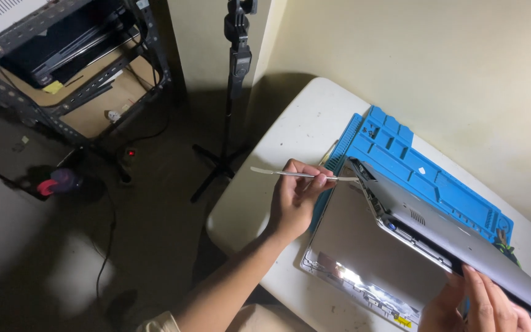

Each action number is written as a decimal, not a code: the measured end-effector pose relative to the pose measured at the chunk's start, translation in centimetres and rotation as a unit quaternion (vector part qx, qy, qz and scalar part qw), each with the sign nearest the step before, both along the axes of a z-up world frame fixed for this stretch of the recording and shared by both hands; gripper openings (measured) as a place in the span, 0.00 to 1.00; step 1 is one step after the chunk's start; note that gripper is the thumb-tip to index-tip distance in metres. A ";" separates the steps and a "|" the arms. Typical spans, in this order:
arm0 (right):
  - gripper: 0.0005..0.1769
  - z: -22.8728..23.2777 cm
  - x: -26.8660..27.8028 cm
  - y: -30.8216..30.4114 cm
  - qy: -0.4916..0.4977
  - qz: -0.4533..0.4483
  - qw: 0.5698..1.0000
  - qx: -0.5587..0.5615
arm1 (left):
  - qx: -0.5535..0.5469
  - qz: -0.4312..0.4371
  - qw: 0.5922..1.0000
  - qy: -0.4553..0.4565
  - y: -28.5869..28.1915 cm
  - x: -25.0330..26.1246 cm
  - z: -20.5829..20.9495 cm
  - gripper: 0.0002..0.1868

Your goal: The person uses a metal prying tool to carefully separate the bottom casing of a laptop from its main body. They work along the edges and seams of the device, gradually lifting the cover to expose the internal components.

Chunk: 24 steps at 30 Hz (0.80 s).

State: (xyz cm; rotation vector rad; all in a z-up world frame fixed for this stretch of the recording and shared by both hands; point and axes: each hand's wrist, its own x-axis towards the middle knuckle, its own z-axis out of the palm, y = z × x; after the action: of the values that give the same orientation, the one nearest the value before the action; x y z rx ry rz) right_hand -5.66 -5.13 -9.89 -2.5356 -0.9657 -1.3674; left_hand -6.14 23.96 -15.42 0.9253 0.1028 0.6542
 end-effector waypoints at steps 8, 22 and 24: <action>0.13 -0.4 0.4 -0.6 -0.001 0.038 0.999 -0.012 | -0.064 0.000 0.989 0.133 -1.1 0.7 0.2 0.10; 0.11 -0.2 -0.1 0.1 0.000 0.056 0.998 -0.005 | 0.148 0.006 0.956 0.252 0.7 2.9 1.6 0.09; 0.10 -0.1 -0.1 0.0 0.010 0.052 0.999 -0.007 | 0.211 -0.001 0.959 0.189 1.4 4.0 0.6 0.07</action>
State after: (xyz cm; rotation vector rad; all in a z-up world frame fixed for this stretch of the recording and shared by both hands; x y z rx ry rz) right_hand -5.81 -5.17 -10.02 -2.4664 -1.0908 -1.3074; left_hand -2.15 25.39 -14.84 1.4593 0.3119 0.4974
